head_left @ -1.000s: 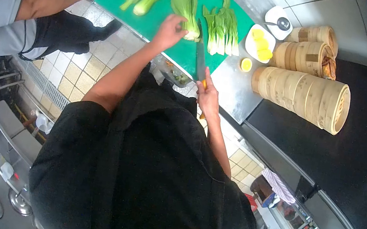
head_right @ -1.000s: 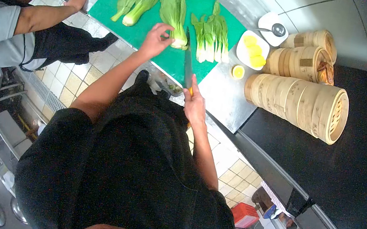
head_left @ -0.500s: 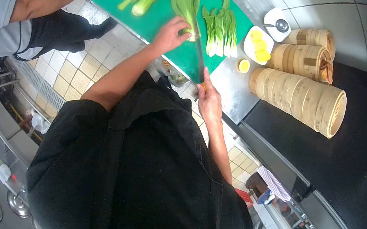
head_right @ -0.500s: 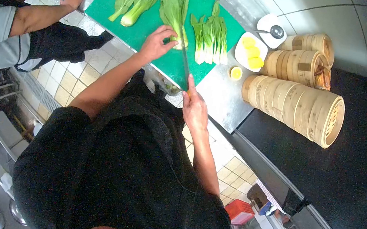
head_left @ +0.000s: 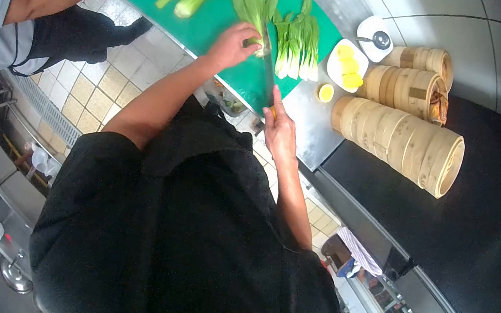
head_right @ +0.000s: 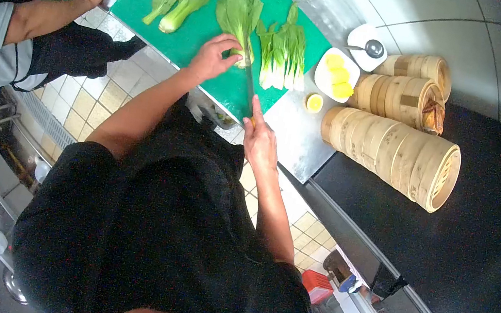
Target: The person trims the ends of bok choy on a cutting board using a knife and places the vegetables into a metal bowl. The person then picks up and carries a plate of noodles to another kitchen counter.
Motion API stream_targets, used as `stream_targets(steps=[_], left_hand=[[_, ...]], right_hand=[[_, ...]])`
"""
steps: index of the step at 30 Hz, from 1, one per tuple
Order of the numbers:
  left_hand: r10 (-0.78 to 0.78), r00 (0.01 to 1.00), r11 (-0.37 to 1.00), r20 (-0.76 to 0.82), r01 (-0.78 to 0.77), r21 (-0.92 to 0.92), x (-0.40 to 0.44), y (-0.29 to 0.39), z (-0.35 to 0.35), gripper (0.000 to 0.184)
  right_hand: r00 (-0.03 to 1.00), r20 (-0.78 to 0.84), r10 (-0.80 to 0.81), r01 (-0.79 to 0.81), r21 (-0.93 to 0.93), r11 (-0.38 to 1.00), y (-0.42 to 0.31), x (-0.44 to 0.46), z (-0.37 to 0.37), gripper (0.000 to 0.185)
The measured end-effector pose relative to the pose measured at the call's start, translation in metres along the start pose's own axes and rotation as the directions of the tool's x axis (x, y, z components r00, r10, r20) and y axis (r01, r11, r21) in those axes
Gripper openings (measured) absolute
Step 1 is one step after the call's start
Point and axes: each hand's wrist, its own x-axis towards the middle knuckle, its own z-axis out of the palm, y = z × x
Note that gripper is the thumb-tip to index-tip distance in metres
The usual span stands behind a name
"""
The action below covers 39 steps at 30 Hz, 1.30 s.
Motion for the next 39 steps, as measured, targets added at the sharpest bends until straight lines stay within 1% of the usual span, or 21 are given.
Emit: stream_targets(steps=[3,5,9,11,12,15,18,21,23,25,26,30,33,34,35,37,38,39], left_hand=[[0.002,1.000,1.000,0.002,-0.002,-0.003,0.001,-0.002,-0.001,0.021],[0.032,0.999,0.999,-0.008,-0.032,0.016,0.001,-0.002,-0.001,0.021],[-0.023,1.000,0.999,0.004,0.023,-0.044,0.000,-0.004,0.001,0.021],[-0.065,0.997,0.996,0.030,0.066,-0.064,0.001,0.000,-0.003,0.020],[-0.056,0.998,0.997,0.032,0.057,-0.056,0.000,0.000,-0.003,0.020],[-0.024,0.999,0.999,0.031,0.025,-0.021,0.003,-0.002,-0.005,0.020],[-0.011,0.999,1.000,0.036,0.011,0.009,-0.001,-0.006,-0.007,0.021],[-0.037,0.998,0.999,0.048,0.036,0.008,-0.009,-0.004,-0.016,0.027],[-0.070,0.995,0.997,0.068,0.071,-0.017,-0.018,0.001,-0.022,0.033],[-0.036,0.994,0.999,0.107,0.033,0.031,-0.031,-0.010,-0.030,0.037],[-0.024,0.991,0.998,0.130,0.017,0.054,-0.038,-0.016,-0.032,0.040],[0.018,0.986,0.998,0.165,-0.027,0.053,-0.043,-0.015,-0.039,0.042],[0.016,0.969,0.996,0.247,-0.037,0.082,-0.034,-0.013,-0.039,0.039],[0.004,0.959,0.994,0.282,-0.036,0.107,-0.030,-0.010,-0.041,0.038],[-0.008,0.948,0.991,0.319,-0.036,0.131,-0.027,-0.007,-0.042,0.037],[0.061,0.944,0.985,0.324,-0.110,0.135,-0.024,-0.011,-0.041,0.035],[0.097,0.940,0.979,0.326,-0.148,0.136,-0.023,-0.013,-0.040,0.033],[0.094,0.940,0.981,0.327,-0.143,0.129,-0.023,-0.012,-0.040,0.033]], right_hand=[[0.999,-0.026,-0.045,0.046,0.041,0.998,0.003,0.009,0.006,0.059],[1.000,-0.007,-0.020,0.020,0.055,0.998,0.002,0.011,0.007,0.060],[1.000,0.017,0.011,-0.012,0.062,0.998,-0.005,0.015,0.008,0.060],[1.000,0.001,-0.027,0.027,0.028,0.999,0.001,0.024,0.013,0.061],[0.999,-0.004,-0.046,0.046,0.012,0.999,0.003,0.030,0.016,0.061],[0.996,-0.030,-0.087,0.087,0.003,0.996,-0.003,0.061,0.031,0.062],[0.992,-0.027,-0.120,0.119,-0.042,0.992,-0.007,0.115,0.051,0.063],[0.992,0.007,-0.126,0.125,0.078,0.989,-0.010,0.129,0.046,0.064],[0.998,0.032,-0.052,0.047,0.133,0.990,-0.012,0.117,0.031,0.063],[0.999,0.050,0.020,-0.029,0.176,0.984,-0.014,0.093,0.018,0.062],[0.992,0.089,0.092,-0.107,0.181,0.978,-0.017,0.078,0.010,0.062],[0.997,0.046,0.065,-0.073,0.204,0.976,0.000,0.025,0.019,0.061],[0.987,0.072,0.142,-0.153,0.179,0.972,-0.002,-0.003,0.023,0.060],[0.996,0.006,0.087,-0.087,0.164,0.983,0.004,-0.008,0.030,0.060],[0.998,-0.001,0.069,-0.069,0.133,0.989,0.004,-0.011,0.032,0.059],[0.999,-0.018,0.035,-0.033,0.069,0.997,0.001,-0.015,0.032,0.059],[0.997,-0.068,-0.047,0.050,0.053,0.997,0.000,-0.016,0.035,0.058],[0.998,-0.050,-0.030,0.030,0.012,0.999,-0.003,-0.017,0.036,0.058]])
